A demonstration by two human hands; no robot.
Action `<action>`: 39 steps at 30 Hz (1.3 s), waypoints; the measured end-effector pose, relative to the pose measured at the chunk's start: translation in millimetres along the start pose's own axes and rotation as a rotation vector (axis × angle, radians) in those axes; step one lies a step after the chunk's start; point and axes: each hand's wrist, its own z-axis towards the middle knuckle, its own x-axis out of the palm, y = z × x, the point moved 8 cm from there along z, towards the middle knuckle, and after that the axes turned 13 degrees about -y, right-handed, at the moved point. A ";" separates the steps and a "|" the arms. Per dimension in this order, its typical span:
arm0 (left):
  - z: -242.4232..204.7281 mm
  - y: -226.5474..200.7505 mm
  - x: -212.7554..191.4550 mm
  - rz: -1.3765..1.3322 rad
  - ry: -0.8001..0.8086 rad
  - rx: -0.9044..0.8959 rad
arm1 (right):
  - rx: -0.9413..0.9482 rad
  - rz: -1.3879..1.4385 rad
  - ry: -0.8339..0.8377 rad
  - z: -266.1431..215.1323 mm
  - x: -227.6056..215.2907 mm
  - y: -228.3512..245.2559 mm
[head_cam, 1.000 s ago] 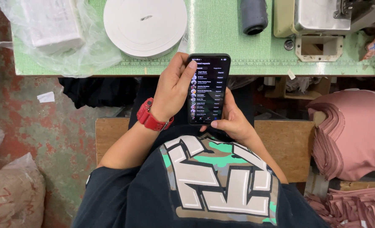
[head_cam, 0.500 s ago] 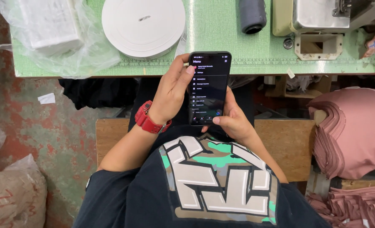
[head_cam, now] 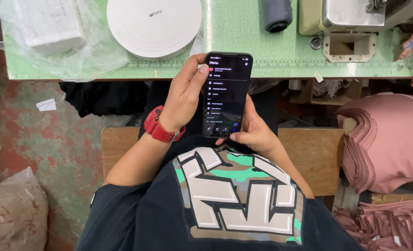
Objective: The person sits at a workbench and uses a smartphone to view a messaging app. They then pick up a roll of printed labels and use scissors to cut individual labels from the roll. The person alternates between using the phone and cutting labels.
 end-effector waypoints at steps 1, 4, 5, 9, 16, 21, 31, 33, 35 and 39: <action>-0.1 -1.5 -0.3 -0.005 0.009 0.002 | 0.010 0.013 0.005 -0.1 1.7 -0.1; -5.3 -5.2 6.0 -0.072 0.043 -0.015 | -0.003 0.033 0.006 0.3 0.2 1.7; -9.4 -5.2 5.1 -0.072 0.042 -0.015 | -0.002 0.033 0.006 0.0 -0.7 3.2; -33.0 -1.8 22.8 -0.139 0.345 -0.134 | -0.010 0.049 -0.011 -0.5 -9.7 7.5; -52.4 6.5 23.6 -0.034 0.421 -0.164 | -0.031 0.052 -0.025 3.0 -16.6 7.7; -45.4 11.6 18.8 -0.109 0.389 -0.155 | -0.035 0.058 -0.016 1.9 -12.4 8.1; -12.6 -0.4 12.1 -0.170 0.074 -0.061 | -0.018 -0.007 -0.065 1.9 2.9 5.5; -11.2 -3.1 13.0 -0.174 0.059 -0.056 | -0.012 -0.004 -0.093 1.7 -6.4 0.0; -10.5 -4.1 13.6 -0.178 0.044 -0.053 | -0.004 0.000 -0.122 2.3 -11.3 -2.4; -9.7 -1.7 14.7 -0.210 0.037 -0.068 | -0.010 -0.027 -0.175 6.5 -11.4 0.8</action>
